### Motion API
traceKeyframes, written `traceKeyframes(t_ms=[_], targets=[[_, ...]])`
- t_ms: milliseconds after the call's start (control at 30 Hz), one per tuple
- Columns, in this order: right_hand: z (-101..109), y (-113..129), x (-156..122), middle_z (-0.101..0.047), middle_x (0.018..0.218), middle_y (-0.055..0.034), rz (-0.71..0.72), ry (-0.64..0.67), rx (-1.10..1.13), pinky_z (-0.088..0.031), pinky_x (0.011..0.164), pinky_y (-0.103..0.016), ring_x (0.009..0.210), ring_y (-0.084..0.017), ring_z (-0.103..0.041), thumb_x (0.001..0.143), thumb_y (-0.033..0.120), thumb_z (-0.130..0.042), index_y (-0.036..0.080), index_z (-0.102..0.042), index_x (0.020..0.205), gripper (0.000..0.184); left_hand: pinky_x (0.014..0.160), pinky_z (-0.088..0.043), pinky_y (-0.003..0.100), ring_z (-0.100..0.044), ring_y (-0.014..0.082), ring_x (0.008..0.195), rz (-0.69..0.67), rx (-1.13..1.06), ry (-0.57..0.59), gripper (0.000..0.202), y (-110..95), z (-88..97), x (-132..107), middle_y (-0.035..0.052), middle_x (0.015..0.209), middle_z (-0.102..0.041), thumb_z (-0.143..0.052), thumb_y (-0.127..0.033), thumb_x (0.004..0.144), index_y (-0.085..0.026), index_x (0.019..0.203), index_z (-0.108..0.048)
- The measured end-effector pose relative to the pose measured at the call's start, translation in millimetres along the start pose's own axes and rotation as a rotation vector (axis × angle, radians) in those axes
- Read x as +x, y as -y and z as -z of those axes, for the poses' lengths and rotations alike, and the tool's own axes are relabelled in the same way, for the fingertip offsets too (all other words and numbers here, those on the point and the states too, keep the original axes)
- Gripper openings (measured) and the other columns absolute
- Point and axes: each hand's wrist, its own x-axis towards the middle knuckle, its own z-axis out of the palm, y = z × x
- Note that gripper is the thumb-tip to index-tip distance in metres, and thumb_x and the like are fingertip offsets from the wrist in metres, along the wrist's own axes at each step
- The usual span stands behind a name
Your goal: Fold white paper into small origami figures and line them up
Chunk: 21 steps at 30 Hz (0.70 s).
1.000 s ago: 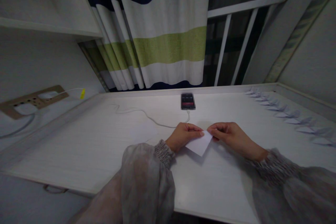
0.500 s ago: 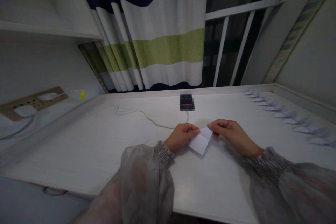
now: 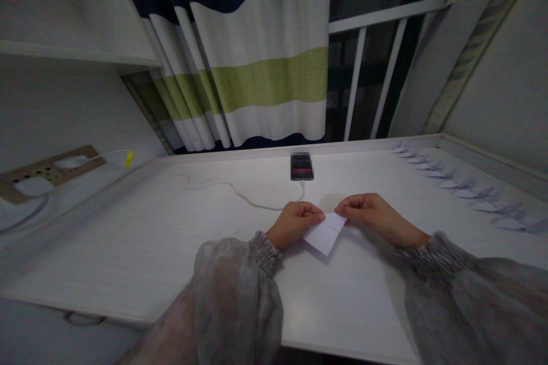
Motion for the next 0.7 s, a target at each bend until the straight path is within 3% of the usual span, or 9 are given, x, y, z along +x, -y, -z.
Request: traceKeyframes(t_ms=[167, 300, 433, 600, 700], targets=[[10, 8, -1, -0.057, 0.051, -0.0007, -0.016, -0.032, 0.041, -0.039, 0.059, -0.027, 0.052, -0.012, -0.048, 0.056, 0.038, -0.065, 0.016, -0.060, 0.053, 0.023, 0.045, -0.030, 0.019, -0.044, 0.0056, 0.044, -0.010, -0.053, -0.039, 0.026, 0, 0.6, 2, -0.0005, 0.053, -0.055, -0.068, -0.032, 0.056, -0.010, 0.066, -0.059], [15, 5, 2, -0.055, 0.052, -0.0007, 0.015, -0.132, 0.083, -0.039, 0.060, -0.027, 0.054, -0.012, -0.048, 0.057, 0.043, -0.065, 0.016, -0.057, 0.050, 0.029, 0.045, -0.029, 0.019, -0.043, 0.0048, 0.044, -0.052, -0.114, -0.077, 0.027, 1, 1.5, 4, -0.0015, 0.052, -0.053, -0.068, -0.032, 0.054, -0.010, 0.064, -0.057], [17, -4, 6, -0.055, 0.060, -0.0008, 0.089, -0.268, 0.169, -0.042, 0.064, -0.027, 0.059, -0.012, -0.050, 0.061, 0.047, -0.062, 0.017, -0.058, 0.062, 0.031, 0.048, -0.031, 0.020, -0.043, 0.0047, 0.045, -0.103, -0.161, -0.116, 0.028, 2, 2.9, 6, -0.0021, 0.052, -0.053, -0.068, -0.033, 0.055, -0.009, 0.064, -0.056], [-5, -11, 2, -0.059, 0.068, -0.0015, 0.116, 0.052, 0.131, -0.043, 0.065, -0.028, 0.066, -0.014, -0.053, 0.065, 0.044, -0.062, 0.015, -0.059, 0.074, 0.030, 0.047, -0.030, 0.019, -0.042, 0.0044, 0.045, -0.126, -0.150, -0.093, 0.030, 3, 0.0, 6, -0.0029, 0.051, -0.051, -0.067, -0.036, 0.057, -0.010, 0.068, -0.056], [-16, -11, -1, -0.061, 0.072, -0.0028, 0.118, 0.067, 0.148, -0.043, 0.068, -0.030, 0.070, -0.016, -0.055, 0.067, 0.044, -0.060, 0.015, -0.060, 0.075, 0.030, 0.049, -0.033, 0.020, -0.045, 0.0059, 0.046, -0.113, -0.177, -0.059, 0.036, 3, -0.6, 5, -0.0033, 0.052, -0.052, -0.068, -0.038, 0.056, -0.011, 0.076, -0.055]])
